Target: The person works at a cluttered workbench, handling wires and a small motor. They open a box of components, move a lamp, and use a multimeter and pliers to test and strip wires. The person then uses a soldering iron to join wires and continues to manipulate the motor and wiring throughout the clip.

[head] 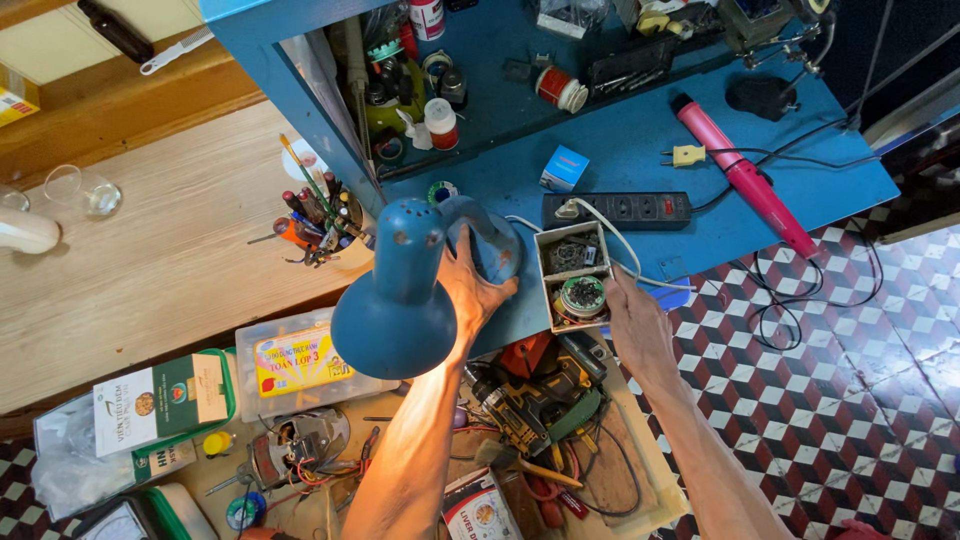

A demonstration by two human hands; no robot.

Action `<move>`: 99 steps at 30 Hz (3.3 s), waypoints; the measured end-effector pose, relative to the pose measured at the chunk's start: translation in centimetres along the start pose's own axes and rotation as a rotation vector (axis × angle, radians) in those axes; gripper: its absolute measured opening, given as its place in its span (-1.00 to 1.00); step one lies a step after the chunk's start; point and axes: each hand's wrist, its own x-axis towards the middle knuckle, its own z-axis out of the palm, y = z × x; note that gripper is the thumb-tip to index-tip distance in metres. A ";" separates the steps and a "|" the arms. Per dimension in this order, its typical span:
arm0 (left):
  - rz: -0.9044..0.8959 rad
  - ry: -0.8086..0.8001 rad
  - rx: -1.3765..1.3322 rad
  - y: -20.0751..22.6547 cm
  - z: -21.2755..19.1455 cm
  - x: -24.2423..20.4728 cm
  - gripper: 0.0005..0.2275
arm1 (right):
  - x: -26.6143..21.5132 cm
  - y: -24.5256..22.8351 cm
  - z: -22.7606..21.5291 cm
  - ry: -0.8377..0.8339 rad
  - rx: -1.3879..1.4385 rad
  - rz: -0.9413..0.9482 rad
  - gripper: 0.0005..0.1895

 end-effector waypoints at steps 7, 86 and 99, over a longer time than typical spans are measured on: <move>0.021 -0.040 0.080 -0.7 -0.7 -0.6 -0.06 | 2.2 -1.0 2.1 0.184 -0.168 -0.452 -0.68; -0.472 0.198 -0.720 9.0 -0.1 9.3 -0.31 | 3.9 -0.8 -4.1 0.235 0.508 -0.117 -0.64; -0.394 -0.227 -0.783 5.9 -1.8 -17.8 -0.41 | -1.4 -6.7 3.3 0.062 -0.286 -0.345 0.22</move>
